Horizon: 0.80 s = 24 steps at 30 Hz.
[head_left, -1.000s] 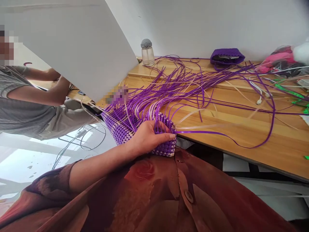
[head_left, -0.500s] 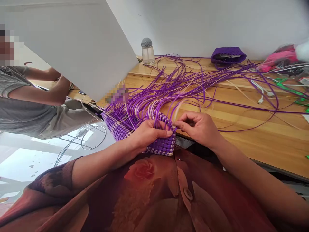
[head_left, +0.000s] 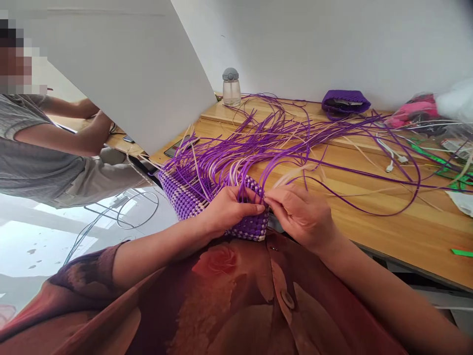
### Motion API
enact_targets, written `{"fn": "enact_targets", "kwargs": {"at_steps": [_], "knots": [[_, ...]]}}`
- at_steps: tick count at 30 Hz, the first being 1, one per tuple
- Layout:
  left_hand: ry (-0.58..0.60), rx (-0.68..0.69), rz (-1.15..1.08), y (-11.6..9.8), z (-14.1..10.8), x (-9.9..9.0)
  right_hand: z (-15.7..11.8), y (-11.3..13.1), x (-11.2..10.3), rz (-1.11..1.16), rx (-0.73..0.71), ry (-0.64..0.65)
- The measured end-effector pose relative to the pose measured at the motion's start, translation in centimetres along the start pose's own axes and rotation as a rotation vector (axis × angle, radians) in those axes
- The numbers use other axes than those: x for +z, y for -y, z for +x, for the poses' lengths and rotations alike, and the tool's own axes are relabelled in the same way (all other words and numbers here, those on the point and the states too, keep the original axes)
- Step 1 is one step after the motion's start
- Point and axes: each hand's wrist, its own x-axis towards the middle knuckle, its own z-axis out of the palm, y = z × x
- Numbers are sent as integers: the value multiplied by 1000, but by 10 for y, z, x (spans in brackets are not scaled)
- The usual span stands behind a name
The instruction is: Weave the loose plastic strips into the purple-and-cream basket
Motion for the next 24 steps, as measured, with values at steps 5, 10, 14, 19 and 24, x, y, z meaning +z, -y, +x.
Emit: {"fn": "enact_targets", "kwargs": {"at_steps": [5,10,14,19,24], "knots": [[34,30,-7,-1,0,0,11,-3,-12,-232,-154,134],[28,15,-1,-1,-1,0,28,-7,-26,-416,-426,125],[22,47,71,-1,-3,-3,33,-6,-37,-499,-530,136],[27,65,218,1,-4,-5,34,16,-65,-511,-306,363],[29,101,192,4,-4,-3,26,40,-83,-92,167,578]]}}
